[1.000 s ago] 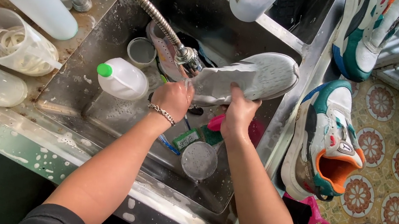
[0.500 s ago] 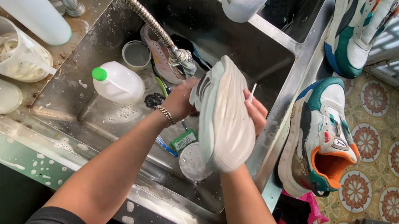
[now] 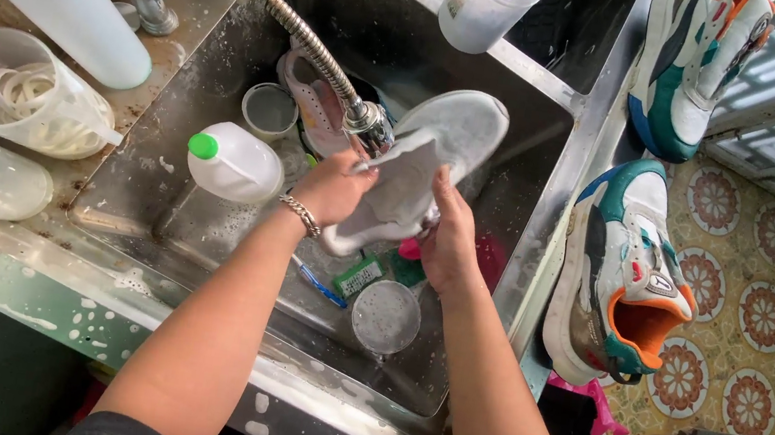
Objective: The person washes a white sneaker in a sink using a pink brush and running water. They scrub the interior and exterior surfaces, rinse the shoe, and then clean the insole separately.
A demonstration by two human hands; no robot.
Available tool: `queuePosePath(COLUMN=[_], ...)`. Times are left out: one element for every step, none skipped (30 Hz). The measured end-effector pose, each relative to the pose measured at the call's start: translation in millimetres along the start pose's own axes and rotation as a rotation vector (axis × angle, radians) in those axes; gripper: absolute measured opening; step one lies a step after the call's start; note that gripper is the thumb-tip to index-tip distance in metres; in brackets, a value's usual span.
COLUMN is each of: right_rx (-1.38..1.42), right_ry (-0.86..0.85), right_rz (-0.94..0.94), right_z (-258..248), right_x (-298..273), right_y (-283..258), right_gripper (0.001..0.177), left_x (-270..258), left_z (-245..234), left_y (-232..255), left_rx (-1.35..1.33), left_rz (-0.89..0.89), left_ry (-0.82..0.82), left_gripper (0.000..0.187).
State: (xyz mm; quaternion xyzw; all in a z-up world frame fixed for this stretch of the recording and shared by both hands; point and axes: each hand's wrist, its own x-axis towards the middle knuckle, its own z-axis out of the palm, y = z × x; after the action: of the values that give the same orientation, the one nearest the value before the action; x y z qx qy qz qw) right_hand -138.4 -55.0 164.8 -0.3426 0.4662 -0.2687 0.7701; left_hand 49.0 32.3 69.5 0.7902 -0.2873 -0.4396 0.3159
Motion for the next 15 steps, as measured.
queuePosePath(right_rx=[-0.002,0.045,0.091,0.089,0.108,0.126,0.126,0.153,0.18,0.179,0.197,0.216,0.215,0.181,0.148], right_ry=[-0.004,-0.022,-0.039,-0.042,-0.064,-0.087,-0.09,-0.142,-0.195,-0.199,-0.231,-0.264,-0.266,-0.291,-0.317], right_rz=[0.001,0.05,0.101,0.104,0.109,0.114,0.116,0.129,0.14,0.14,0.14,0.14,0.142,0.157,0.171], right_z=[-1,-2,-3,-8,-12,-15,-10,-4,2,2,1,0,2,5,8], right_x=[8,16,24,33,42,52,49,47,45,56,68,79,83,88,92], right_y=[6,12,19,26,34,41,41,41,40,48,56,65,67,70,72], right_gripper=[0.068,0.077,0.088,0.088,0.068,0.055,0.055,0.058,0.062,0.062,0.056,0.05,0.05,0.027,0.013], left_x=[3,6,8,-9,-25,-41,-42,-43,-43,-45,-46,-47,-46,-44,-43], left_z=[-10,-20,-30,-44,-60,-76,-79,-81,-84,-87,-88,-90,-89,-89,-89], left_y=[-3,-5,-9,-1,8,18,14,10,7,8,10,11,10,8,7], left_rx=[-0.002,-0.005,-0.009,-0.011,-0.04,-0.07,-0.07,-0.107,-0.145,-0.146,-0.142,-0.137,-0.137,-0.14,-0.142], left_rz=[-0.002,-0.088,-0.178,-0.182,-0.215,-0.247,-0.25,-0.23,-0.207,-0.207,-0.208,-0.209,-0.211,-0.206,-0.201], left_ry=[0.004,0.061,0.116,0.119,0.175,0.232,0.235,0.278,0.322,0.326,0.345,0.365,0.367,0.369,0.371], left_gripper=[0.056,0.059,0.063,0.063,0.064,0.066,0.066,0.069,0.072,0.072,0.072,0.072,0.072,0.073,0.074])
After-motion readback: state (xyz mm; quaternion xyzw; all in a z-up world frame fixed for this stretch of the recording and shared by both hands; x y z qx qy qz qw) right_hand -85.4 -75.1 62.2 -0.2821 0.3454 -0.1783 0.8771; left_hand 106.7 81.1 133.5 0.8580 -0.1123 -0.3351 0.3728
